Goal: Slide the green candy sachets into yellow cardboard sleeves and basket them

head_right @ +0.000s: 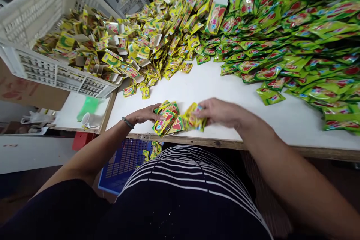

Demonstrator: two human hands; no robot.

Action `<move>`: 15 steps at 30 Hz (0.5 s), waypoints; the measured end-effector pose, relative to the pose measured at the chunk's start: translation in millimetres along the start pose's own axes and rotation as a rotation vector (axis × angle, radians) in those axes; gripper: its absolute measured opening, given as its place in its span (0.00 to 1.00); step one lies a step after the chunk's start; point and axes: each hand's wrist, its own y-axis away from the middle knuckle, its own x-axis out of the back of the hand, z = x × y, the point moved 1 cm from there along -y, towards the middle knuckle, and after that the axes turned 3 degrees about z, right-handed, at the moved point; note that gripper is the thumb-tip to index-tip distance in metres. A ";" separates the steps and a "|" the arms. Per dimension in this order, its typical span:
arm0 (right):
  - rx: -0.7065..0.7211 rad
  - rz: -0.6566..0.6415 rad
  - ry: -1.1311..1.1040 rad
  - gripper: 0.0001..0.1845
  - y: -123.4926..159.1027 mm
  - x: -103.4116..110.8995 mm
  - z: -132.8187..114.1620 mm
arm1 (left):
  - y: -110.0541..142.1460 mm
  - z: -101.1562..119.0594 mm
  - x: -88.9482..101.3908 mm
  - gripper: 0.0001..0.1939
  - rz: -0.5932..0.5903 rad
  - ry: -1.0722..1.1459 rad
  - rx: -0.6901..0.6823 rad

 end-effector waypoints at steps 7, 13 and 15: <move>-0.102 0.010 -0.136 0.18 10.6 -64.5 50.8 | -4.9 -7.7 5.0 0.42 -0.150 0.234 -0.064; 0.118 0.180 -0.204 0.25 -23.7 -91.1 46.4 | -13.0 -28.7 13.3 0.41 -0.151 0.442 -0.139; 0.158 0.179 -0.176 0.29 -33.4 -96.3 41.4 | -14.8 -37.3 21.2 0.40 -0.104 0.510 -0.180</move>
